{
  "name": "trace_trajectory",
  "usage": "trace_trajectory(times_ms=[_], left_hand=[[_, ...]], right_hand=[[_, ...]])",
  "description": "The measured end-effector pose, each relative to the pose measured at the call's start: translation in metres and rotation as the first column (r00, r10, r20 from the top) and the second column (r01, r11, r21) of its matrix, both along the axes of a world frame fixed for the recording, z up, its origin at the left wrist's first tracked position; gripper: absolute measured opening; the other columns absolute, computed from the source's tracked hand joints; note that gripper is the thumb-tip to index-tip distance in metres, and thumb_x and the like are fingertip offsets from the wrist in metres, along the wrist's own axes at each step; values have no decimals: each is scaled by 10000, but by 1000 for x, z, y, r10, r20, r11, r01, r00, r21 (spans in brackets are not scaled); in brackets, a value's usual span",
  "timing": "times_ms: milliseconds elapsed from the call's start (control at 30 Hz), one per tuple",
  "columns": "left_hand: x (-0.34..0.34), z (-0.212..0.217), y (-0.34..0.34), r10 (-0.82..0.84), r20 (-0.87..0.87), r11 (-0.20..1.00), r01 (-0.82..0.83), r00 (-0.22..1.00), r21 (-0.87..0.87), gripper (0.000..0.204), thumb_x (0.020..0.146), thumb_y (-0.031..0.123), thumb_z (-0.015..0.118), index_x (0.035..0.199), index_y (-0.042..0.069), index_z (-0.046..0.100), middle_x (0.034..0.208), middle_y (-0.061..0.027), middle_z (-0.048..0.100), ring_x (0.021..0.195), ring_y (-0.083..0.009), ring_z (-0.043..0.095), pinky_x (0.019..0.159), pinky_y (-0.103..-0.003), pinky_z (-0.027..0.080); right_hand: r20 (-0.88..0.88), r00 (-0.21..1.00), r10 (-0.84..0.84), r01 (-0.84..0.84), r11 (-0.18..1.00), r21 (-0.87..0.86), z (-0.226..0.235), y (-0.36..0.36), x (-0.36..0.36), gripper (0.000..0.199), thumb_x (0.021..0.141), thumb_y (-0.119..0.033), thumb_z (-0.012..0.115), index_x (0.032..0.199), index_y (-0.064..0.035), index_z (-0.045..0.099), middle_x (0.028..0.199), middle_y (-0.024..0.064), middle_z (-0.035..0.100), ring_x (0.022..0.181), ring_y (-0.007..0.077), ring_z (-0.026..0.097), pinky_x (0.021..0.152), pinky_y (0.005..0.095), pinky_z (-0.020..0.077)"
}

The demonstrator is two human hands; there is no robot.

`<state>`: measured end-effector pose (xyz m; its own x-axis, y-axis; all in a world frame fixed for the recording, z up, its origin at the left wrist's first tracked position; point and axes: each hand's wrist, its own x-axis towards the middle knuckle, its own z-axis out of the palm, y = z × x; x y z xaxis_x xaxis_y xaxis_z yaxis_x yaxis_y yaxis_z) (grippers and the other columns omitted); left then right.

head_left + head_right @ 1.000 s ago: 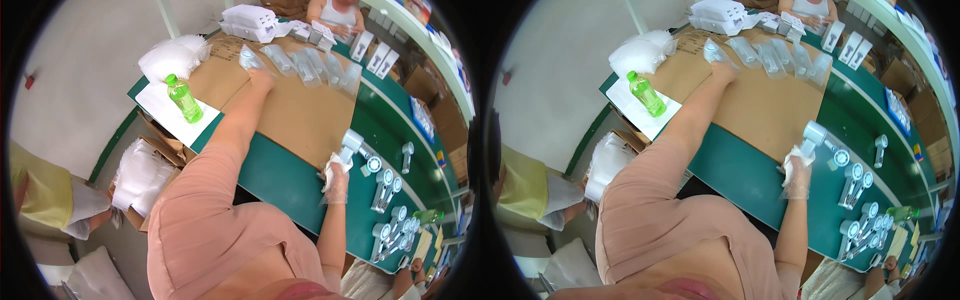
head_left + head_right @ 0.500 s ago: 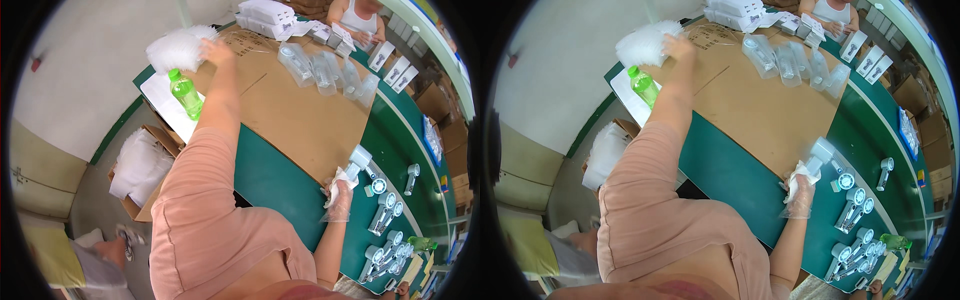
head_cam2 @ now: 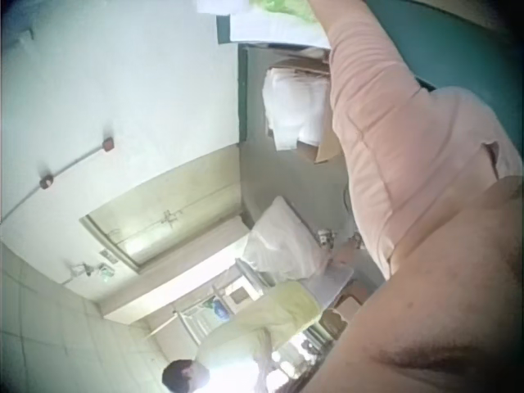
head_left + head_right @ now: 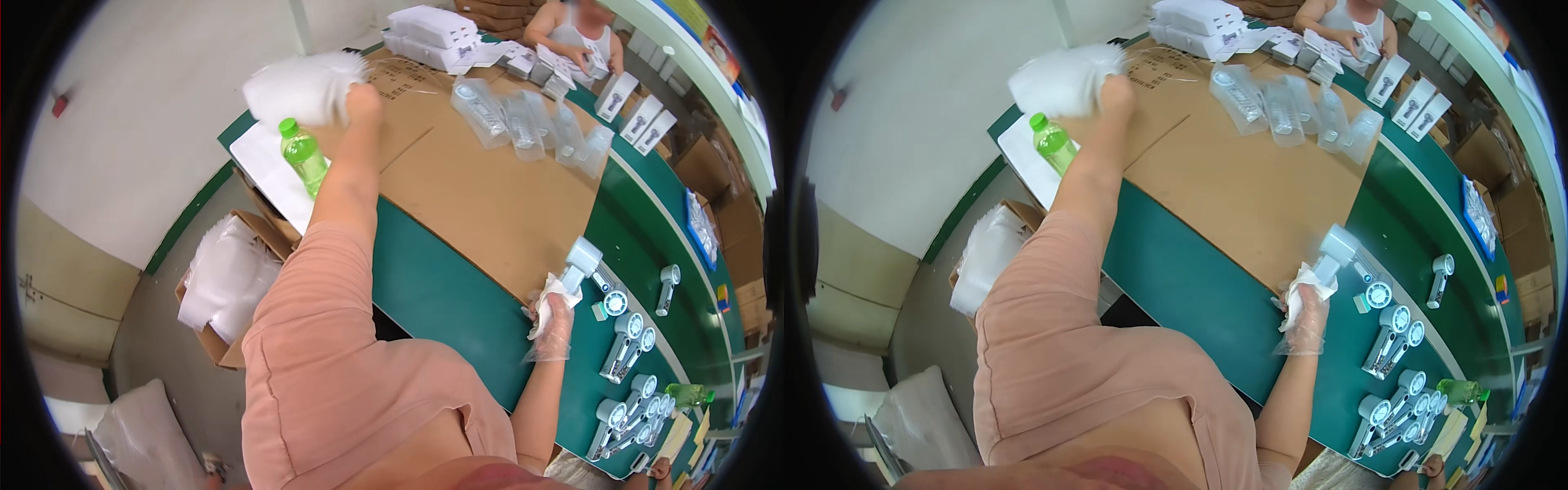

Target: The person wipes the surface of small, white, handheld electronic devices using a white cloth. They handle the devices one at a time, wiping them thoroughly before placing them on a green table. The person also uses a green bottle to apply liquid to the cloth during the process.

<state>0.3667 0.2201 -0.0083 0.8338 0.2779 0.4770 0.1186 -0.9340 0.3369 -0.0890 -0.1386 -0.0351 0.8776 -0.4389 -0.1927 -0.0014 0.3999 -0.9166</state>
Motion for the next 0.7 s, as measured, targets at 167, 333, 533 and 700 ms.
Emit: trace_trajectory(times_ms=[167, 333, 533, 700], left_hand=[[-47, 17, -66, -299, 35, 949, 293, 954, 117, 217, 756, 139, 648, 895, -19, 702, 999, -223, 635, 945, -363, 614, 843, -439, 515], [-115, -2, -152, -708, 214, 679, 732, 672, -52, 238, 719, 29, 621, 942, -15, 690, 994, -280, 607, 971, -394, 589, 860, -430, 506], [-241, 0, -174, -809, 510, 296, 952, 290, -72, 253, 802, 55, 616, 1049, 29, 662, 945, -160, 649, 901, -312, 607, 774, -411, 512], [-225, -35, -89, -444, 537, 673, 663, 717, -330, 234, 821, 73, 623, 1043, 18, 674, 782, -138, 634, 709, -270, 620, 666, -331, 497]], right_hand=[[8, 1000, -5, 6, 1000, -27, -8, -3, 2, 375, 827, -246, 622, 1067, 27, 532, 763, 110, 603, 579, 174, 565, 473, 265, 414], [3, 1000, 16, -16, 998, -55, -9, -3, 3, 349, 845, -270, 613, 1012, 29, 551, 733, 95, 596, 577, 161, 563, 488, 247, 413], [-26, 1000, -7, 5, 997, -73, 1, 1, 0, 393, 850, -273, 608, 1074, 43, 542, 748, 104, 603, 588, 153, 561, 493, 242, 414], [-33, 999, -13, 10, 997, -70, 1, 3, -1, 384, 862, -260, 599, 1091, 42, 540, 757, 101, 607, 591, 153, 569, 482, 242, 420]])
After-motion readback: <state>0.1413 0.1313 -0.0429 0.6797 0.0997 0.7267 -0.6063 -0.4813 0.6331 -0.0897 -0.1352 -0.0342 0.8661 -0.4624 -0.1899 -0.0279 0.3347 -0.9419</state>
